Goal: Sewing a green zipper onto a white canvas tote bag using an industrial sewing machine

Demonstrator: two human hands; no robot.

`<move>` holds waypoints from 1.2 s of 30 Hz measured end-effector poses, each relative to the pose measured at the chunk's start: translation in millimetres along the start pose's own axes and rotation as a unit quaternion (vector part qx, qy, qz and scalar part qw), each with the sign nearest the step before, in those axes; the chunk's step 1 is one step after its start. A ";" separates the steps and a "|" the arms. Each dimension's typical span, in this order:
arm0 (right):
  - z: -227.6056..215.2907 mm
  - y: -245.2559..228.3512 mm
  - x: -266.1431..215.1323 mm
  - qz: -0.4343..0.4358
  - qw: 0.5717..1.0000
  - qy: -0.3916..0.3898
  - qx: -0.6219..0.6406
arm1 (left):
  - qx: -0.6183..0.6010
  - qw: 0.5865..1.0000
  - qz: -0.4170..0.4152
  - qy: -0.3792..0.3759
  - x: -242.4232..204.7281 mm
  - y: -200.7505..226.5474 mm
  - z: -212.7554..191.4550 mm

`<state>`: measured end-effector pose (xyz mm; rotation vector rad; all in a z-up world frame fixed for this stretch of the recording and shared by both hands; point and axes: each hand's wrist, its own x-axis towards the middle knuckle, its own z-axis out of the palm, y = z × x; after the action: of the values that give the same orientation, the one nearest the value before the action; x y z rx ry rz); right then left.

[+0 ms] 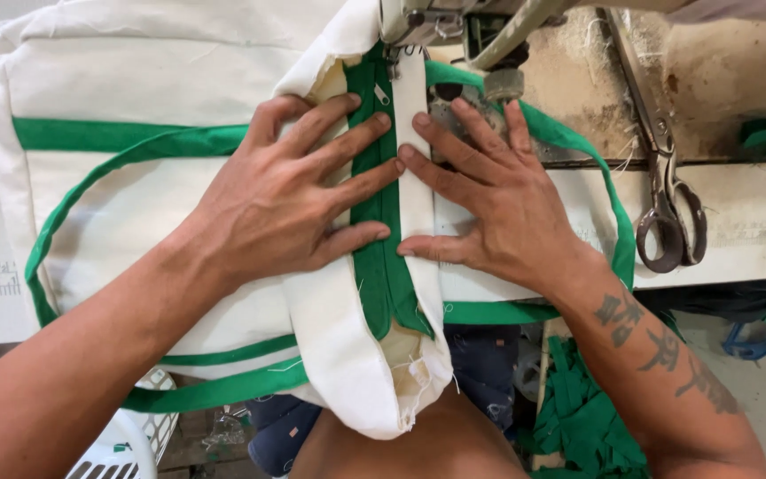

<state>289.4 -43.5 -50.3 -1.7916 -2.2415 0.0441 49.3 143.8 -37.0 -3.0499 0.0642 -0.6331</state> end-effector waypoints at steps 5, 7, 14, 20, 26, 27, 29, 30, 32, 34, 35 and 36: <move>-2.1 4.3 6.2 0.016 1.000 -0.003 0.014 | -0.010 1.000 -0.009 0.013 0.3 -7.6 4.6; -3.0 6.9 7.8 0.022 1.000 -0.010 0.015 | -0.014 1.000 -0.010 0.011 4.8 -13.5 5.0; 5.7 21.4 12.0 0.025 1.000 0.003 -0.009 | 0.002 0.999 0.008 0.036 8.4 -34.8 13.4; 0.9 21.0 23.2 0.073 0.996 -0.049 0.020 | -0.009 0.999 0.018 0.037 14.0 -49.2 17.5; 4.3 21.0 25.8 0.083 0.995 -0.041 0.024 | -0.034 0.998 0.042 0.034 14.4 -61.4 21.6; -0.9 20.1 32.5 0.085 0.995 -0.038 0.028 | -0.033 0.998 0.045 0.029 19.4 -55.9 3.6; -11.1 11.5 37.1 0.094 0.993 -0.038 0.068 | -0.214 0.968 -0.021 -0.131 24.3 -34.6 -32.1; -26.2 -8.5 27.7 0.097 0.992 -0.033 0.071 | -0.212 0.968 -0.017 -0.136 22.5 -5.5 -54.4; -56.3 -47.3 10.6 0.185 0.962 0.139 0.147 | -0.202 0.965 0.013 -0.168 18.7 51.3 -98.7; -65.8 -79.6 -11.8 0.291 0.911 0.162 0.245 | -0.098 0.982 0.063 -0.146 0.7 101.2 -92.2; -71.0 -98.1 -26.0 0.389 0.841 0.172 0.334 | 0.003 0.987 0.110 -0.115 -10.3 130.3 -90.4; -62.7 -107.5 -35.6 0.391 0.838 0.172 0.338 | 0.002 0.986 0.112 -0.120 -15.4 146.5 -84.0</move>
<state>208.3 -112.0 23.7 -1.9236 -0.9351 0.5463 -3.3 -3.3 28.9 -3.0260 0.3910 -0.2499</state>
